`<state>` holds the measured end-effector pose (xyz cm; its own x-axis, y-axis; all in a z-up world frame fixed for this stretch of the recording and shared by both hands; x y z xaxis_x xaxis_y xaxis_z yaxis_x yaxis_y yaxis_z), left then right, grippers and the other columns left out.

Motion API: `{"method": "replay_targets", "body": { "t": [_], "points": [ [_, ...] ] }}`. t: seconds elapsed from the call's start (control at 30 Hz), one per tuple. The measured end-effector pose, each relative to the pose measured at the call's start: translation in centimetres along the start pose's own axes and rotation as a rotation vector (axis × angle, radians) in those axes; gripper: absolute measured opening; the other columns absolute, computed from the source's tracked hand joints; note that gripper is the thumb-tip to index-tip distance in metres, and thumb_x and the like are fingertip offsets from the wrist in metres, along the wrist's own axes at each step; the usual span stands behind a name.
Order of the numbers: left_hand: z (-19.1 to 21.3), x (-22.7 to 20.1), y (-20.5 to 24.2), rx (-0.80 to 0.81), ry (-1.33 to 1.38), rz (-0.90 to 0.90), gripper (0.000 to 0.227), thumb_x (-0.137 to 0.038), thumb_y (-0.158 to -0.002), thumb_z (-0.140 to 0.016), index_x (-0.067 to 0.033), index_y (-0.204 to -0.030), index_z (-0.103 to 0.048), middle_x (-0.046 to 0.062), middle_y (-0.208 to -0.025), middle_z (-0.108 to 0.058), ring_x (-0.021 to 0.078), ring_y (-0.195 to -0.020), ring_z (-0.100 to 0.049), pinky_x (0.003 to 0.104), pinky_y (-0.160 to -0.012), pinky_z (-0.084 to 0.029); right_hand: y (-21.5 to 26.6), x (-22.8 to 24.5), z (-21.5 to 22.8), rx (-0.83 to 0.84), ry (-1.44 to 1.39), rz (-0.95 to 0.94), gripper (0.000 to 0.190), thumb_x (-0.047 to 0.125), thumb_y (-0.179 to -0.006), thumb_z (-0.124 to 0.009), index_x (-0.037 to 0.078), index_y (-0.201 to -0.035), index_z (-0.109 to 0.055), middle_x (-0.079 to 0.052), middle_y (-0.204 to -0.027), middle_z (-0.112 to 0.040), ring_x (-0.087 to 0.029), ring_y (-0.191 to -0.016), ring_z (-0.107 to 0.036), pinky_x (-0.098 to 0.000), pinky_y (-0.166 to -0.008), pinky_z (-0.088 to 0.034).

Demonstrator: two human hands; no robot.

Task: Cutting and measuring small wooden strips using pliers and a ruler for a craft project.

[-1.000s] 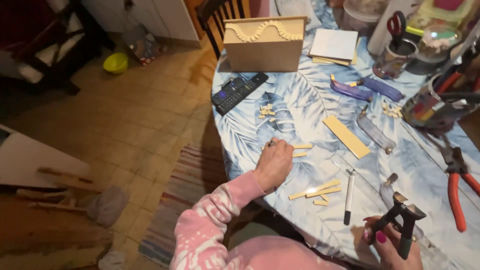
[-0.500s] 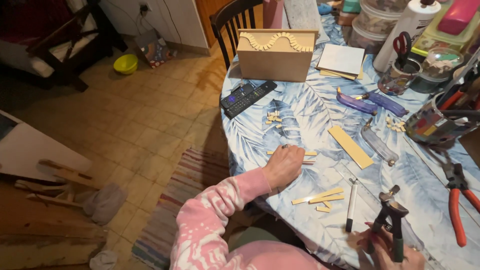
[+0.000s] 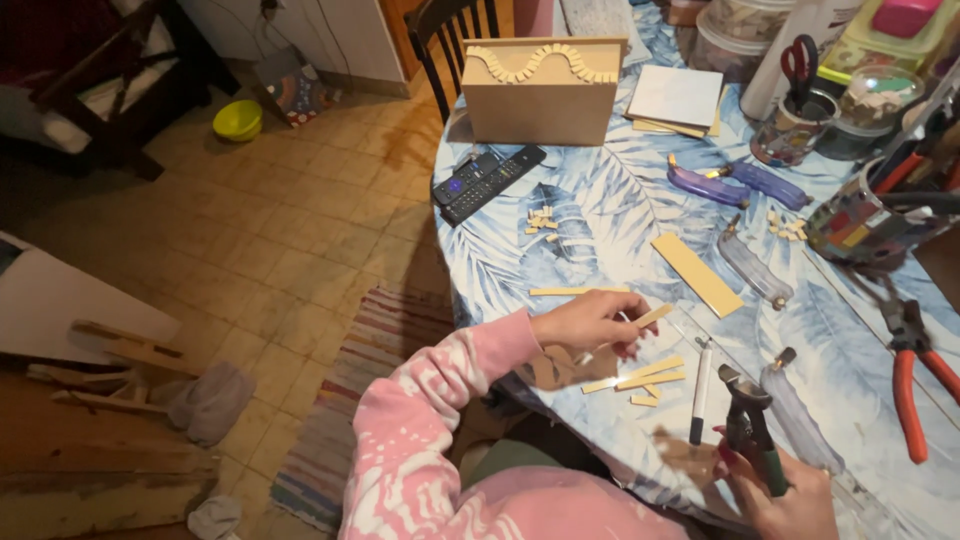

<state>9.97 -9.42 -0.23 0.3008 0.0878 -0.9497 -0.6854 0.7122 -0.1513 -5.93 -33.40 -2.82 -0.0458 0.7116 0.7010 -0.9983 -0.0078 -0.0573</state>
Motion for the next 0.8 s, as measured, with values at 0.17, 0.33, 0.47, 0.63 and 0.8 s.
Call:
{"method": "replay_targets", "body": {
  "t": [0.17, 0.33, 0.47, 0.63, 0.8],
  "points": [
    [-4.5, -2.7, -1.1, 0.243, 0.339, 0.112, 0.029, -0.02, -0.102, -0.059, -0.0026, -0.124, -0.063, 0.008, -0.102, -0.071, 0.0125, -0.083, -0.07, 0.032, -0.073, -0.06, 1.1, -1.4, 2.8, 0.009, -0.107, -0.07, 0.033, 0.014, -0.082, -0.075, 0.005, -0.113, -0.076, -0.012, -0.088, -0.077, -0.023, -0.081, -0.077, -0.0359, -0.076, -0.06],
    [-8.3, -9.2, -2.5, 0.42, 0.106, 0.087, 0.026, -0.025, -0.103, -0.057, -0.0049, -0.119, -0.064, 0.004, -0.093, -0.076, 0.0087, -0.073, -0.072, 0.027, -0.066, -0.061, 2.7, 1.8, 9.7, -0.05, 0.114, 0.13, 0.052, 0.011, -0.071, -0.07, 0.004, -0.123, -0.067, -0.018, -0.109, -0.073, -0.035, -0.097, -0.073, -0.0388, -0.085, -0.056],
    [-11.4, -12.7, -3.3, 0.533, 0.031, 0.006, 0.024, -0.022, -0.102, -0.056, -0.0052, -0.114, -0.068, 0.002, -0.082, -0.076, 0.0084, -0.061, -0.068, 0.026, -0.059, -0.057, 4.1, 2.8, 12.7, 0.047, 0.243, 0.035, 0.04, 0.009, -0.074, -0.072, 0.004, -0.113, -0.068, -0.018, -0.095, -0.07, -0.038, -0.085, -0.07, -0.0422, -0.075, -0.055],
    [-13.5, -14.9, -3.4, 0.619, -0.017, 0.031, 0.02, -0.018, -0.101, -0.058, -0.0055, -0.112, -0.069, 0.002, -0.077, -0.075, 0.009, -0.056, -0.065, 0.027, -0.054, -0.053, 5.3, 3.8, 14.0, 0.144, 0.344, 0.024, 0.039, 0.007, -0.073, -0.072, 0.002, -0.112, -0.067, -0.018, -0.094, -0.069, -0.04, -0.083, -0.068, -0.0445, -0.07, -0.055],
    [-14.8, -15.0, -3.4, 0.663, -0.122, -0.082, 0.022, -0.018, -0.1, -0.058, -0.0062, -0.115, -0.069, 0.007, -0.079, -0.076, 0.0201, -0.061, -0.069, 0.034, -0.058, -0.054, 5.8, 3.3, 14.2, 0.265, 0.426, -0.041, 0.05, 0.011, -0.069, -0.076, -0.001, -0.116, -0.066, -0.018, -0.095, -0.069, -0.037, -0.078, -0.069, -0.0437, -0.067, -0.056]
  ]
}}
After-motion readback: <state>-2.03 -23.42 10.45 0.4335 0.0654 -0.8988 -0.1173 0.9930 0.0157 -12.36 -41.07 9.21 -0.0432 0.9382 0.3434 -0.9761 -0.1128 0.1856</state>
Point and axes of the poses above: each hand's wrist, its own y-axis away from the middle knuckle, its own z-axis out of the back of the hand, x = y × z, the point moved 10 cm from there along -y, towards the middle knuckle
